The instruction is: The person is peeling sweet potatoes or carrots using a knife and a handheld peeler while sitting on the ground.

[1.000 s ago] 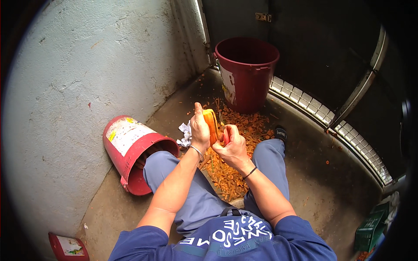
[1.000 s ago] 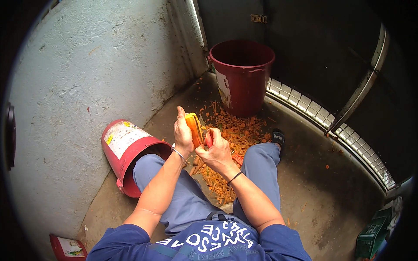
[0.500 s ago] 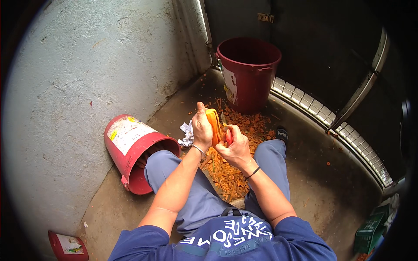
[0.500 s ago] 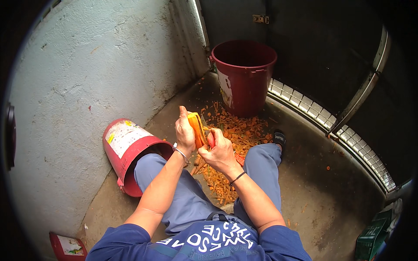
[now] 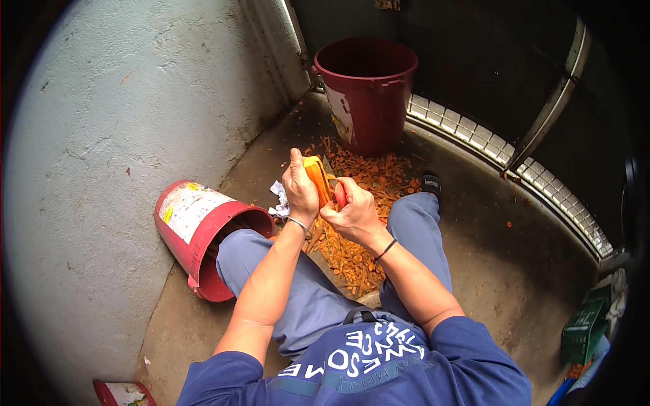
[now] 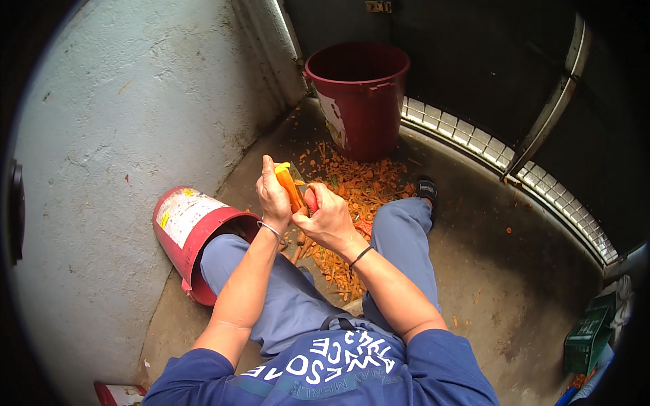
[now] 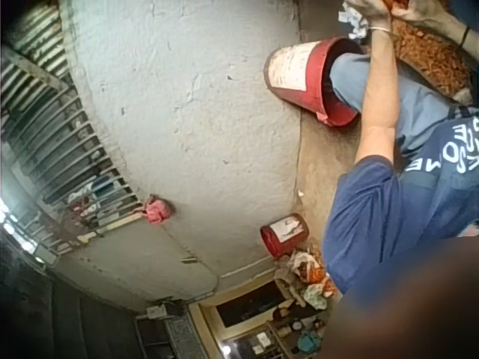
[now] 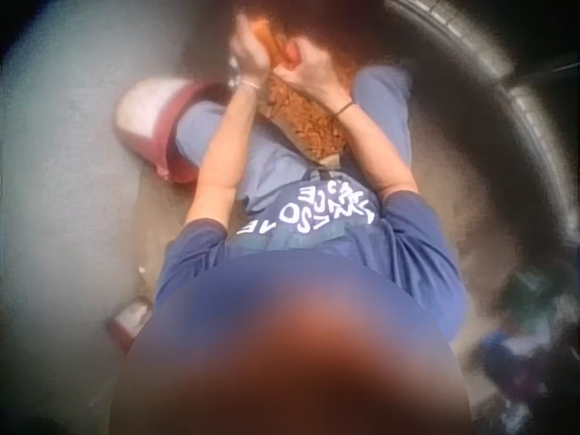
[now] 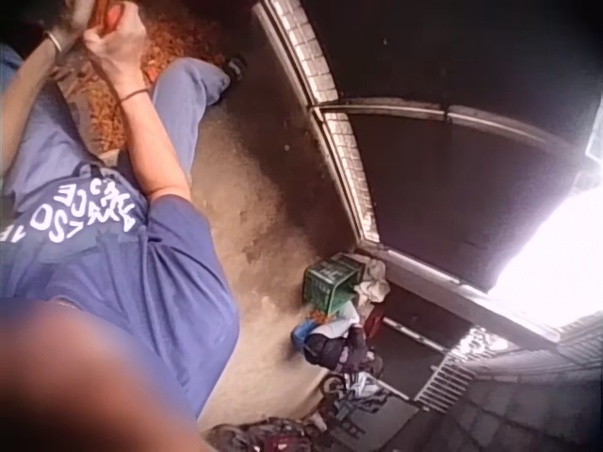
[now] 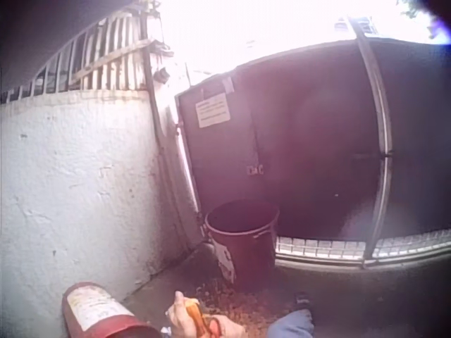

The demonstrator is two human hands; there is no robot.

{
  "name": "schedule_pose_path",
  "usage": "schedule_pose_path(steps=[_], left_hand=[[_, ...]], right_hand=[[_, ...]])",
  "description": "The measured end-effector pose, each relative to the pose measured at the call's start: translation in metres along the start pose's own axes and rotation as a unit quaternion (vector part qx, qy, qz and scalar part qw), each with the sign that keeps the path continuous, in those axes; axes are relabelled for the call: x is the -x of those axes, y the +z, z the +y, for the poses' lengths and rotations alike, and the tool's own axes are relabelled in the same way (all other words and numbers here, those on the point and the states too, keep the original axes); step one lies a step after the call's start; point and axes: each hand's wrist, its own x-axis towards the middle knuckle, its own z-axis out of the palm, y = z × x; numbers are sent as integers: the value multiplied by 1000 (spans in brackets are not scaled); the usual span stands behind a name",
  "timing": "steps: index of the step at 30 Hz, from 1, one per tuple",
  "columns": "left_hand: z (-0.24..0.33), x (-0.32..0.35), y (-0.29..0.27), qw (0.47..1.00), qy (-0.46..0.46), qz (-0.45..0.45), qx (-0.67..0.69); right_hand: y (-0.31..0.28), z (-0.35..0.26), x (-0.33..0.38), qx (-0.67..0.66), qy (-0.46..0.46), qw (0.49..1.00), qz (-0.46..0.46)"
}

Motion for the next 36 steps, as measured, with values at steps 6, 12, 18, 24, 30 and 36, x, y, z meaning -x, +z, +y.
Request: schedule_pose_path(steps=[6,12,18,24,30,36], left_hand=[[-9,-4,2,1000,16,-17,-20],[-14,-7,0,1000,6,-12,-6],[-19,-9,-2,1000,24,-6,-18],[-11,-3,0,996,58,-8,-68],[-9,-3,3,991,97,-1,-87],[-21,-9,2,999,33,-4,-7]], right_hand=[[-6,8,1,-1,10,1000,-12],[-9,6,-2,-17,52,998,-40],[-11,3,-3,-30,102,992,-64],[-13,2,-4,-23,118,990,-73],[-19,-5,-9,-18,138,986,-89],[-22,-5,-11,-35,152,983,-99]])
